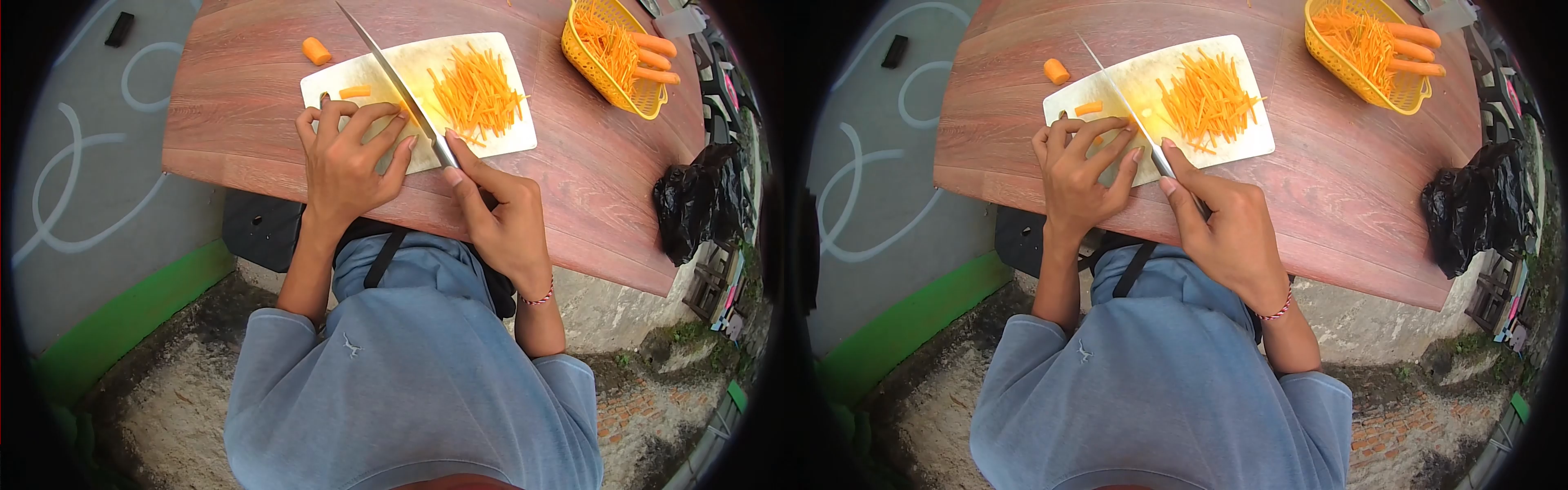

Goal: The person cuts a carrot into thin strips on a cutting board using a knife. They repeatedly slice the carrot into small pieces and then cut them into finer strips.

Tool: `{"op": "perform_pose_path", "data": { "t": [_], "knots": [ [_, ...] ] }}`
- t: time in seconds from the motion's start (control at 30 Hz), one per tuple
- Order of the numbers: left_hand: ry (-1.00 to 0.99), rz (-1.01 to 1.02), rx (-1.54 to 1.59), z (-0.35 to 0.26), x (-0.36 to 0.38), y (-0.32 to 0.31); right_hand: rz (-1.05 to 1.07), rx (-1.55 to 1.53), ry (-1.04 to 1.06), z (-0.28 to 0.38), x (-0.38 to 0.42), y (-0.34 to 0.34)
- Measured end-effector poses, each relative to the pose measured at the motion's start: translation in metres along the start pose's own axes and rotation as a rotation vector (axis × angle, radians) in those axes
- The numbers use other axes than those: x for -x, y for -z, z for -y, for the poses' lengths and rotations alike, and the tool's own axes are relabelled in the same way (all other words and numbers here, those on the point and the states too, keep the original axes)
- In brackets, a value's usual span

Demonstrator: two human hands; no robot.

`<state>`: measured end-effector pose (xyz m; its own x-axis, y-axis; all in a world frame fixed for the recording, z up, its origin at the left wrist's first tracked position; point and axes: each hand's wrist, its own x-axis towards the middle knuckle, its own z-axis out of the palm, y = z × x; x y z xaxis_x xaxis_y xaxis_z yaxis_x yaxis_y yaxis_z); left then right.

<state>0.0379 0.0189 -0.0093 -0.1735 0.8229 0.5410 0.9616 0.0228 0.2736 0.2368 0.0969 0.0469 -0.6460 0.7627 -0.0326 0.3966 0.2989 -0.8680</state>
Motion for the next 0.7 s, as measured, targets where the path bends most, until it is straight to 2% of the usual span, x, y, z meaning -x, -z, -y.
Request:
{"op": "perform_pose_path", "data": {
  "t": [0.23, 0.63, 0.7],
  "knots": [
    [-0.017, -0.031, 0.034, 0.003, 0.001, -0.004, -0.02, -0.011, 0.04, -0.006, 0.003, -0.005],
    [-0.031, -0.016, 0.022, 0.002, 0.001, -0.003, 0.058, 0.056, -0.031, 0.003, -0.012, 0.001],
    [-0.023, -0.006, 0.022, 0.001, -0.001, -0.002, -0.005, 0.088, 0.147, 0.001, -0.022, -0.006]
  ]
}}
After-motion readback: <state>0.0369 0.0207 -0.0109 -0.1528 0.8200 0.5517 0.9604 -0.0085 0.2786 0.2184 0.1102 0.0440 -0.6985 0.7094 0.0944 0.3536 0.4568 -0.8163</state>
